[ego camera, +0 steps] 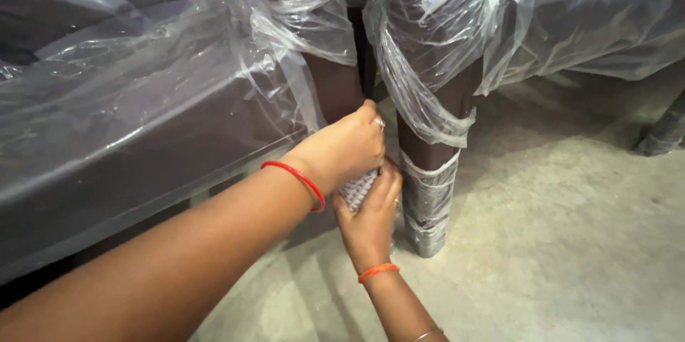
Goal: The person wipes the surfaces of several chairs covered in protective plastic using a cloth. The person cleans the seat, armrests, and legs of the chairs in a bedroom setting.
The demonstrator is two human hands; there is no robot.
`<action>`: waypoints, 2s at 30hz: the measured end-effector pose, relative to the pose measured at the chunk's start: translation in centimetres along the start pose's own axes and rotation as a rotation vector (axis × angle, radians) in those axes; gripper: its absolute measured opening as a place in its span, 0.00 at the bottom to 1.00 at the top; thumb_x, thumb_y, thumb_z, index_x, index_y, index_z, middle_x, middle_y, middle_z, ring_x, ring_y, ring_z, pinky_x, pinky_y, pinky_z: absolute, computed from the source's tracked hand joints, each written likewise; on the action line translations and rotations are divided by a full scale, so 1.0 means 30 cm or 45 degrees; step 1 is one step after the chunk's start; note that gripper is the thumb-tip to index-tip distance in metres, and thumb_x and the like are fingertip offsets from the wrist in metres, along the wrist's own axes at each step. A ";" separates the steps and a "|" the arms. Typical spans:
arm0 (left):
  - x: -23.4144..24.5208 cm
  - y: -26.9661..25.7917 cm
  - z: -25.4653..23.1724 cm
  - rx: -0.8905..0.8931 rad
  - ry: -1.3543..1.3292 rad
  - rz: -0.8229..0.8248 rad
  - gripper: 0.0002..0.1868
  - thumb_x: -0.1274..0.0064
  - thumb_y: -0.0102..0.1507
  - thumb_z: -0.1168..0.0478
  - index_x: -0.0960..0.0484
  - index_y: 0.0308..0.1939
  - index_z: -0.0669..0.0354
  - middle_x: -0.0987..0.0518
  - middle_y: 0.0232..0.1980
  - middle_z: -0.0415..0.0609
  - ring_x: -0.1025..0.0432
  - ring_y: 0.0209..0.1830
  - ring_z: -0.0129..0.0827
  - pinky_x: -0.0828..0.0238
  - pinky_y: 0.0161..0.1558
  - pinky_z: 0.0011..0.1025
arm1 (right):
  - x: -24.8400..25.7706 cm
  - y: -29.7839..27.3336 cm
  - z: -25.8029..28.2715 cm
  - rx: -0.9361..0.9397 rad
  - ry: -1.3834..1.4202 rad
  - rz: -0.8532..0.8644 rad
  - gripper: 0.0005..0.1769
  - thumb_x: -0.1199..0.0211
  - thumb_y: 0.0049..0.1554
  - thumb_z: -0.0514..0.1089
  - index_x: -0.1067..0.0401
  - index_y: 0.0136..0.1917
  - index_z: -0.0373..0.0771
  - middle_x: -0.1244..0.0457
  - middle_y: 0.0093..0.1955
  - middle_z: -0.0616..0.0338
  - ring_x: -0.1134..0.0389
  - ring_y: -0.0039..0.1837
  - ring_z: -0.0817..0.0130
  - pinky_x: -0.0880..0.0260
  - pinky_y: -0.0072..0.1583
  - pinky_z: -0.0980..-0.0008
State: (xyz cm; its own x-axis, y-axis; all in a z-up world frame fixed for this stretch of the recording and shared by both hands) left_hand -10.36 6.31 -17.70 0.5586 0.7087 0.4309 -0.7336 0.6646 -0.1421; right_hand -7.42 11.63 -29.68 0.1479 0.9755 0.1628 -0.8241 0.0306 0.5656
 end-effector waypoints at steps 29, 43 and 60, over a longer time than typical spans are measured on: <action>-0.033 0.002 -0.033 0.050 -0.046 -0.035 0.10 0.51 0.63 0.55 0.13 0.37 0.47 0.15 0.40 0.40 0.24 0.45 0.32 0.37 0.54 0.34 | 0.033 -0.122 0.029 -0.047 0.027 -0.078 0.41 0.41 0.55 0.32 0.51 0.79 0.32 0.53 0.79 0.35 0.52 0.80 0.38 0.54 0.76 0.48; -0.011 -0.009 -0.030 0.038 0.003 -0.040 0.10 0.51 0.62 0.56 0.14 0.37 0.47 0.16 0.38 0.38 0.24 0.44 0.31 0.37 0.51 0.32 | -0.152 -0.367 -0.400 -1.255 0.253 -0.207 0.42 0.51 0.53 0.33 0.53 0.79 0.39 0.60 0.83 0.48 0.56 0.81 0.52 0.52 0.76 0.61; -0.008 -0.009 -0.032 0.063 -0.051 -0.063 0.09 0.50 0.61 0.55 0.13 0.35 0.46 0.16 0.36 0.37 0.24 0.44 0.29 0.37 0.52 0.32 | -0.075 -0.234 -0.109 -0.494 0.051 -0.073 0.49 0.48 0.48 0.29 0.60 0.81 0.30 0.65 0.84 0.39 0.66 0.85 0.43 0.67 0.80 0.54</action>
State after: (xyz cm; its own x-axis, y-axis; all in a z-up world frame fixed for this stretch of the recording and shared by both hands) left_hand -9.92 6.20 -18.62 0.5791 0.6648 0.4720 -0.7244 0.6852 -0.0762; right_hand -3.75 9.93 -36.67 0.1844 0.9773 0.1042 -0.9618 0.1577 0.2236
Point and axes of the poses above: each hand's wrist, its own y-axis towards the middle knuckle, its own x-axis out of the back of the hand, z = x × y, the point moved 3 cm from there along y, towards the middle knuckle
